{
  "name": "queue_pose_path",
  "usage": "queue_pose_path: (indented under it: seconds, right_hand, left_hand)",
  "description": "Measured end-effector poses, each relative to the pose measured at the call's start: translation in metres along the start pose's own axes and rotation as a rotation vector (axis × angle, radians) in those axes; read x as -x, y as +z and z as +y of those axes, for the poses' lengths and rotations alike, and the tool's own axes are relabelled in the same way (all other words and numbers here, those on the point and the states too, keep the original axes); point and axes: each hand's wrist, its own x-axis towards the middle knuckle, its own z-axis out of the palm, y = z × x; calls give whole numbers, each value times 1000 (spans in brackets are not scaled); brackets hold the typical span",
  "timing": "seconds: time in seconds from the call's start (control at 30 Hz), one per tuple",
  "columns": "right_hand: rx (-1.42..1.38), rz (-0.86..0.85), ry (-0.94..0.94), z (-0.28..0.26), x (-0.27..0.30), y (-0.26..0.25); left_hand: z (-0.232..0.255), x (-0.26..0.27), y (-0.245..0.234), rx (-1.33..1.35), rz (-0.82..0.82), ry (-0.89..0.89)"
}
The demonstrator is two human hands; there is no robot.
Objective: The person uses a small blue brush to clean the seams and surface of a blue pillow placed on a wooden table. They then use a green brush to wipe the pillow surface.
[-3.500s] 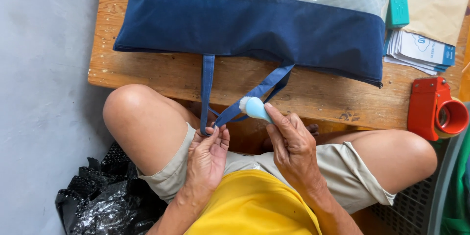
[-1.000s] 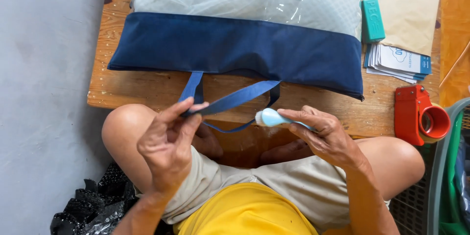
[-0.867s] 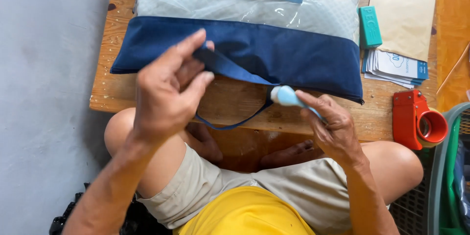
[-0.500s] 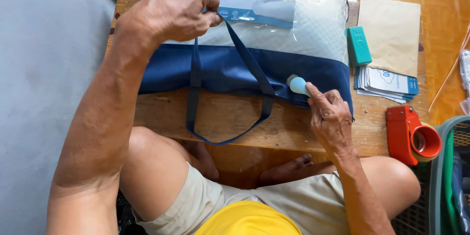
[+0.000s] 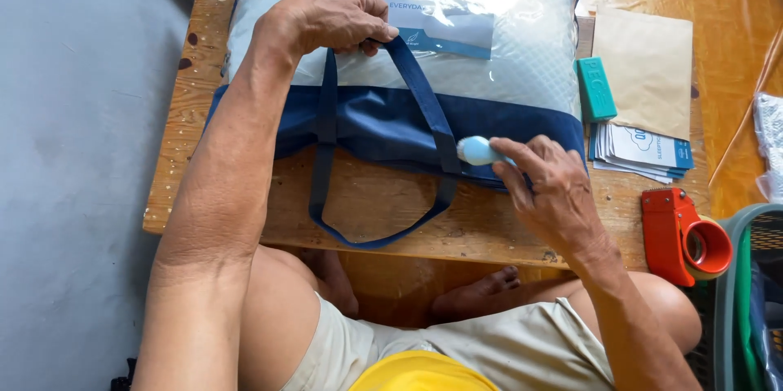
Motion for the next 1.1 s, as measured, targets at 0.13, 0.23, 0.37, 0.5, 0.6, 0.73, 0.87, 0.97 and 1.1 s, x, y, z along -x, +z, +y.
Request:
queue_pose_path:
  seconds: [0.13, 0.23, 0.37, 0.5, 0.6, 0.73, 0.87, 0.97, 1.1]
  right_hand:
    - [52, 157, -193, -16, -58, -6]
    - [46, 222, -338, -23, -105, -7]
    - [17, 202, -365, -29, -148, -2]
    - [6, 145, -399, -29, -160, -7]
    - [26, 129, -426, -26, -157, -12]
    - [109, 165, -454, -9, -164, -1]
    - [184, 178, -458, 10, -179, 20]
    - [186, 179, -462, 15, -186, 28]
    - [126, -229, -316, -8, -164, -12]
  left_hand:
    - [-1, -4, -2, -198, 50, 18]
    - [-13, -11, -7, -275, 62, 155]
    - [-18, -4, -15, -198, 11, 196]
    - [-33, -14, -21, -288, -52, 226]
    - [-21, -16, -7, -328, 82, 334]
    - [-19, -27, 3, -271, 87, 391]
    - [-21, -30, 1, -102, 61, 276]
    - [-22, -34, 3, -36, 96, 235]
    - [-33, -44, 16, 97, 189, 229]
